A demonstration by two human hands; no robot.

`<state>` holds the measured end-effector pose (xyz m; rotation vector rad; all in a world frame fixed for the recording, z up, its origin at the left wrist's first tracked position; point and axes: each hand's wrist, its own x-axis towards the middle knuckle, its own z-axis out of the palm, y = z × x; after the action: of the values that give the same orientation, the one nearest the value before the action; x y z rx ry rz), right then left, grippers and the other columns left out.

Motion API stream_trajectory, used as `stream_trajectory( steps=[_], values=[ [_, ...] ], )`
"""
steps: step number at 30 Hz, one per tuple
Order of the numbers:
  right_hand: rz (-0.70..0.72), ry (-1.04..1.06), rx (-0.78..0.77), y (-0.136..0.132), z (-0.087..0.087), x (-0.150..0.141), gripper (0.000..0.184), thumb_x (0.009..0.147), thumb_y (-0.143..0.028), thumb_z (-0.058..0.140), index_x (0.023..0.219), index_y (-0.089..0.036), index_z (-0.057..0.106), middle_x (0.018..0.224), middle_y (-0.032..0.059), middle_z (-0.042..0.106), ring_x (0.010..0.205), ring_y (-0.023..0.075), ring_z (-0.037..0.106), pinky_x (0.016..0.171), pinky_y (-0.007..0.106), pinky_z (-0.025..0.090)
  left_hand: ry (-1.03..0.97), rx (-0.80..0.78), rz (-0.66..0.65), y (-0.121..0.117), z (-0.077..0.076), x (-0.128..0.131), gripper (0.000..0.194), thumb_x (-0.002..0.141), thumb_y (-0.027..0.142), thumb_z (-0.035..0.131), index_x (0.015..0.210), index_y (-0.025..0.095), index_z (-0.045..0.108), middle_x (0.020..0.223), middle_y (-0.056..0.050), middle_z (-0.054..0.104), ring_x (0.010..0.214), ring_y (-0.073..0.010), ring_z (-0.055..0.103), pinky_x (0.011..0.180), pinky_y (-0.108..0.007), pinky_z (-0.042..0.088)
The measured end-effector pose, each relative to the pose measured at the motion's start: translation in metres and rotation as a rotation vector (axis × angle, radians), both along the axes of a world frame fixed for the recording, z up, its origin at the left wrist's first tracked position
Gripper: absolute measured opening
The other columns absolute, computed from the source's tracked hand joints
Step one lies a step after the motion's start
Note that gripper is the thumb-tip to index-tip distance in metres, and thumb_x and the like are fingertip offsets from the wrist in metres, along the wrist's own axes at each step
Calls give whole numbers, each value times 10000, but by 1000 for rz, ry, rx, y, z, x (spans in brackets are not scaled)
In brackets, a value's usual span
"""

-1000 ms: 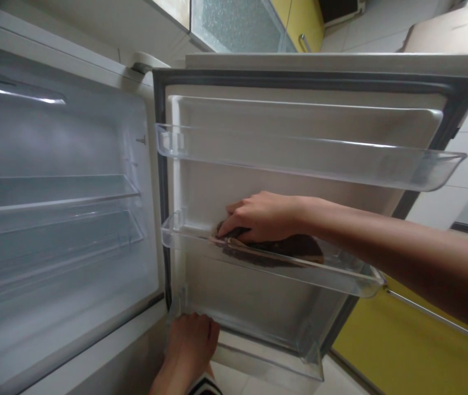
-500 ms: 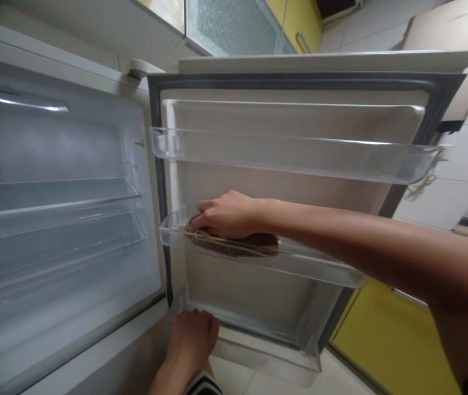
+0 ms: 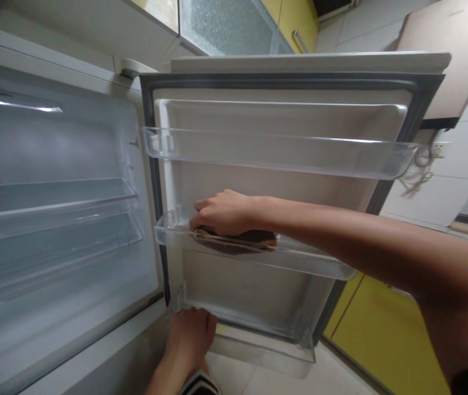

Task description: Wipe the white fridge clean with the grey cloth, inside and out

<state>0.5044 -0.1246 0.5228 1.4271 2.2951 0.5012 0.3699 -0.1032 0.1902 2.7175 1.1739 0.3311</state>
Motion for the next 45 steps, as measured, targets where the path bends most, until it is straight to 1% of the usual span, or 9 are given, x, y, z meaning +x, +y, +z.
stream_trajectory(
  steps=[9,15,21,25,28,32,35,41,45],
  values=[
    [12,19,2,-5,-2,9,241,1157,-301,570,1290,-322,770,1165,50,707,789,135,591,603,284,230,14,18,-13,-4,3,0,517,1095,289,401,949,144,875,940,-196,830,916,-353,824,806,-442,575],
    [159,-139,124,-5,-14,7,264,1192,-343,518,1300,-250,740,1195,72,685,757,131,554,596,297,199,8,3,-29,-4,1,-1,490,1094,295,425,960,150,873,948,-204,830,915,-377,824,799,-464,580],
    [65,-142,69,-4,-11,3,214,1162,-279,566,1183,-198,763,1127,64,727,781,146,588,619,314,172,10,8,-42,-2,-1,-1,509,1097,280,402,940,151,869,942,-210,827,928,-380,823,803,-466,580],
    [74,-42,86,-1,-11,7,233,1163,-295,561,1148,-214,778,1122,59,739,771,136,596,621,289,227,5,16,-25,0,-3,0,481,1089,289,435,939,139,867,927,-213,823,915,-355,821,793,-425,569],
    [102,107,79,-5,-8,19,251,1156,-326,576,1319,-292,764,1217,48,743,868,149,658,663,260,339,0,15,-28,3,-5,1,482,1088,293,435,934,141,866,922,-206,823,905,-345,821,775,-406,560],
    [89,300,-3,-18,2,34,557,1028,-329,764,1569,-317,630,1353,72,723,1060,208,710,841,277,494,-12,6,-44,4,-5,1,500,1082,281,415,921,142,868,909,-188,824,885,-331,820,785,-408,557],
    [43,372,-96,-15,5,36,686,966,-229,794,1619,-286,591,1387,87,714,1115,220,716,945,294,524,-21,2,-42,2,-3,0,508,1082,289,411,928,141,872,912,-192,825,894,-342,821,800,-427,561],
    [157,529,-183,22,-8,20,511,1004,-157,724,1510,-200,665,1419,68,714,1245,204,684,1071,283,482,-12,-1,-46,-3,2,-3,498,1089,290,424,951,141,878,934,-200,830,919,-341,826,806,-421,574],
    [159,468,-200,10,-5,13,472,1030,-123,657,1493,-207,692,1443,88,699,1241,211,686,1067,290,486,4,-4,-37,-4,7,-2,523,1097,281,393,965,131,876,949,-214,830,921,-376,828,798,-464,590]
  ],
)
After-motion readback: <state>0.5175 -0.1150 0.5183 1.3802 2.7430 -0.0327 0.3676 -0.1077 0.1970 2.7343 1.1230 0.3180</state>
